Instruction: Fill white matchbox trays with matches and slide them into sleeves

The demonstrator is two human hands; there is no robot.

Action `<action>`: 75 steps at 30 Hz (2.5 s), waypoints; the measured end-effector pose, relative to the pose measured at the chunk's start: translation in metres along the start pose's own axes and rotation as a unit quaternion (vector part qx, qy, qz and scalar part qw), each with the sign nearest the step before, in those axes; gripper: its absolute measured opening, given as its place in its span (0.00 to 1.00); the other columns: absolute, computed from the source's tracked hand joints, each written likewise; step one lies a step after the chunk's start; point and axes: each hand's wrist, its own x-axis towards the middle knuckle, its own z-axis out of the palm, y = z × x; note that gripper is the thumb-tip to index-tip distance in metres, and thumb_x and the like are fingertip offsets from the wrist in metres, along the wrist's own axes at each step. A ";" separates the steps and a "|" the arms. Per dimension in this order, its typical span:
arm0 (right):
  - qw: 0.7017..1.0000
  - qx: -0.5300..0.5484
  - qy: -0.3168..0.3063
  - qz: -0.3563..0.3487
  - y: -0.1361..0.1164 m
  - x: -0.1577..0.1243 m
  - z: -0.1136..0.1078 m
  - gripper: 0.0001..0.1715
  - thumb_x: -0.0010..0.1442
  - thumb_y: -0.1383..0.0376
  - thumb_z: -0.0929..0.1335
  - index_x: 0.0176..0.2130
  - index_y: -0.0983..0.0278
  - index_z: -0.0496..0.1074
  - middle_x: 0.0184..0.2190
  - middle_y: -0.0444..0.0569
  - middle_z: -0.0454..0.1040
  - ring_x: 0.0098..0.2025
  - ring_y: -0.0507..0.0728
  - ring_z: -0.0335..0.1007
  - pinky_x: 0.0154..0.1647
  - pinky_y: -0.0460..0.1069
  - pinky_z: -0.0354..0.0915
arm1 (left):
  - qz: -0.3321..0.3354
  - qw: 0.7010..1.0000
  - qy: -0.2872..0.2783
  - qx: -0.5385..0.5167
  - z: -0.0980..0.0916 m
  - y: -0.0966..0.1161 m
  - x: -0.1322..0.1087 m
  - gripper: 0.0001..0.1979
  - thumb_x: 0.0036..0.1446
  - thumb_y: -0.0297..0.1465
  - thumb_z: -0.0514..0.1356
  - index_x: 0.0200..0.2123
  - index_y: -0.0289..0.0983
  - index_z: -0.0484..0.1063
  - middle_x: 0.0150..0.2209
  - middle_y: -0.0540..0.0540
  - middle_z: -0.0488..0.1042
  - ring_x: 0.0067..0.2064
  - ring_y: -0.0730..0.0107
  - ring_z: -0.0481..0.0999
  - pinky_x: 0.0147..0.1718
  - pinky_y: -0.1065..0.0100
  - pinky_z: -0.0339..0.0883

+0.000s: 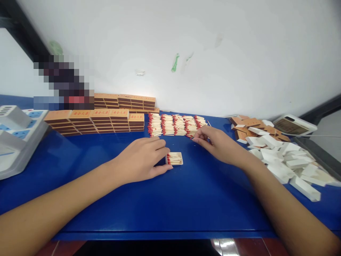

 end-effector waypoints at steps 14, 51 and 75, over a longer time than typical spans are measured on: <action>0.992 0.025 0.011 -0.121 -0.070 -0.012 0.032 0.04 0.74 0.67 0.65 0.44 0.60 0.70 0.40 0.50 0.75 0.36 0.57 0.72 0.35 0.52 0.66 | 0.001 1.000 0.005 0.001 0.001 0.001 0.001 0.17 0.73 0.42 0.60 0.42 0.34 0.79 0.36 0.46 0.75 0.37 0.64 0.75 0.37 0.63 0.69; 0.999 0.023 0.008 -0.037 -0.015 -0.001 0.005 0.11 0.74 0.59 0.67 0.39 0.60 0.72 0.34 0.48 0.73 0.33 0.57 0.67 0.35 0.52 0.63 | -0.005 1.000 0.007 -0.002 0.001 -0.001 0.000 0.17 0.73 0.44 0.60 0.46 0.35 0.80 0.37 0.46 0.76 0.38 0.64 0.76 0.39 0.62 0.68; 0.990 0.061 -0.023 -0.128 -0.057 -0.013 0.025 0.04 0.73 0.69 0.69 0.45 0.62 0.77 0.40 0.48 0.72 0.34 0.52 0.70 0.35 0.49 0.65 | -0.005 1.000 0.000 -0.003 0.002 0.000 0.001 0.17 0.73 0.43 0.61 0.44 0.34 0.80 0.36 0.47 0.75 0.38 0.63 0.75 0.38 0.63 0.68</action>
